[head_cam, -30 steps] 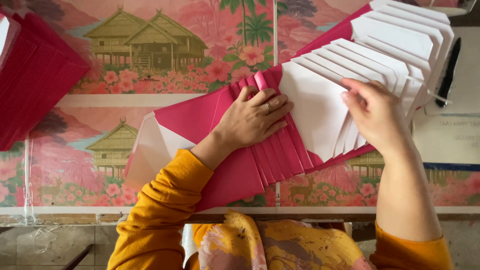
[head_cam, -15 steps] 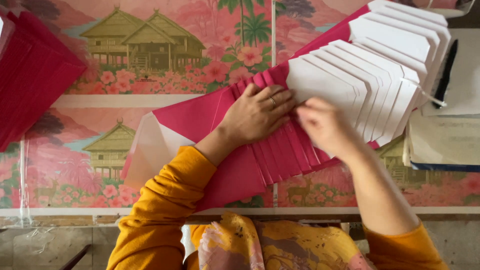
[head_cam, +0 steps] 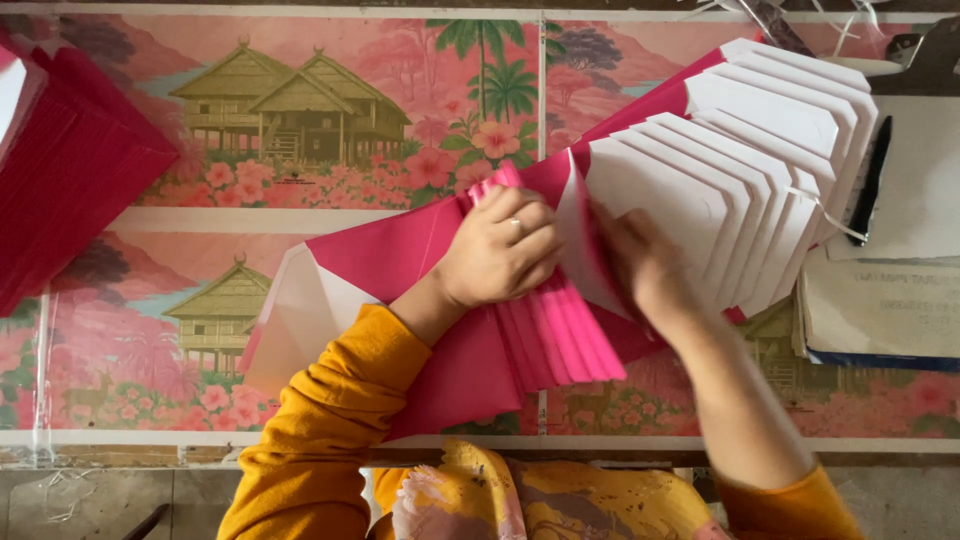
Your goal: A person efficiently fans out a stack of pink envelopes on a table to apply adhesive or tape to the flaps, then gathers and stacks them.
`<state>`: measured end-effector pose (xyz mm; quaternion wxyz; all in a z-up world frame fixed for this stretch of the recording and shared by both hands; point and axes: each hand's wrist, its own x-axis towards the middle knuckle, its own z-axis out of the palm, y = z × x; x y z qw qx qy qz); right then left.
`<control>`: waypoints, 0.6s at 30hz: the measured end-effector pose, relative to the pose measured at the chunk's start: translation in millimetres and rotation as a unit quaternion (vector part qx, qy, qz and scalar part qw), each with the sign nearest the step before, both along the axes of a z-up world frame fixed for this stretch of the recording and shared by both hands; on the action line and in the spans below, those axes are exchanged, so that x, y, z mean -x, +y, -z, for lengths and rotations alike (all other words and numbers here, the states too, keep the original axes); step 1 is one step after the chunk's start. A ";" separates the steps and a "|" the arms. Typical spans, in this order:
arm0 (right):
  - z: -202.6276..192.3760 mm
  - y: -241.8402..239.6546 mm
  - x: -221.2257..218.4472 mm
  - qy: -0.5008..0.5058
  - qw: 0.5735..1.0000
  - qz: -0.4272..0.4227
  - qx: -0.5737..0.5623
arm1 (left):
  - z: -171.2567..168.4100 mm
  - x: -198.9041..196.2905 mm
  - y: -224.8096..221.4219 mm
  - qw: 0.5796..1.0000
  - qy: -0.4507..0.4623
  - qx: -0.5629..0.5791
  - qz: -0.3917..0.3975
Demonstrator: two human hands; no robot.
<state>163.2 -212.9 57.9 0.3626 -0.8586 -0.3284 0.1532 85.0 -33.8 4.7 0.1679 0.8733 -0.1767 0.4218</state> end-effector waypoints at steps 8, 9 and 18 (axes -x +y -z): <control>57.8 -42.7 -49.1 -0.151 0.972 -0.178 -0.006 | 3.3 -13.3 -15.8 0.996 0.081 -0.028 0.002; 58.9 -58.3 -69.8 -0.224 0.969 -0.100 0.009 | 0.7 -13.3 -17.2 0.995 0.091 -0.043 -0.011; -0.7 -57.9 -58.6 0.078 0.988 -0.010 -0.133 | -0.8 -12.2 -20.1 0.989 0.129 -0.068 -0.021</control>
